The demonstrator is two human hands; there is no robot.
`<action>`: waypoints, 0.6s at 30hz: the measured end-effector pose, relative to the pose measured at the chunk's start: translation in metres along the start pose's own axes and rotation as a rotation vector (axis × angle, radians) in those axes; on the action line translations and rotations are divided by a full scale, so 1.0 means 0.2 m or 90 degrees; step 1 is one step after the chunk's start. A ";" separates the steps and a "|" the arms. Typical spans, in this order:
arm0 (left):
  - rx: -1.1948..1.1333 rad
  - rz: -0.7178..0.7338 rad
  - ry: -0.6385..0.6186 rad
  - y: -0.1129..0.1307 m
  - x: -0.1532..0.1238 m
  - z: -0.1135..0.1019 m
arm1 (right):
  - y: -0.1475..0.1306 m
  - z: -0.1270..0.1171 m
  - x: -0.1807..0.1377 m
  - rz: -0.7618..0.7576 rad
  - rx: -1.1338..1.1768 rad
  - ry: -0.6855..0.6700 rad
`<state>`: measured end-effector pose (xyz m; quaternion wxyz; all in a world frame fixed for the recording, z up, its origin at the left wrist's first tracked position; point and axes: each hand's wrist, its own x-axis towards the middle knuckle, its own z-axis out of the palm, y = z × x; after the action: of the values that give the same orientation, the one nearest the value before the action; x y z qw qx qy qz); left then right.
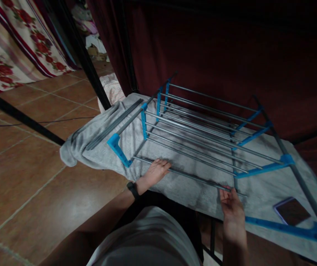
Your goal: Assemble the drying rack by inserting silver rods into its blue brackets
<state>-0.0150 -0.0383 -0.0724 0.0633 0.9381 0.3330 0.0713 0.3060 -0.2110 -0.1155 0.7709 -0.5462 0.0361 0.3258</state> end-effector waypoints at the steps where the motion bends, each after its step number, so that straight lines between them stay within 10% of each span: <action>1: 0.004 0.012 0.003 0.00 0.00 0.00 | 0.00 -0.01 0.01 0.007 0.007 0.007; 18: 0.120 0.150 0.067 -0.06 0.05 0.04 | -0.05 -0.01 0.11 0.121 0.051 0.067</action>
<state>-0.0145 -0.0233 -0.0811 -0.0512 0.9674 0.2288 0.0955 0.3292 -0.2038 -0.1179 0.7546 -0.5257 0.1410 0.3665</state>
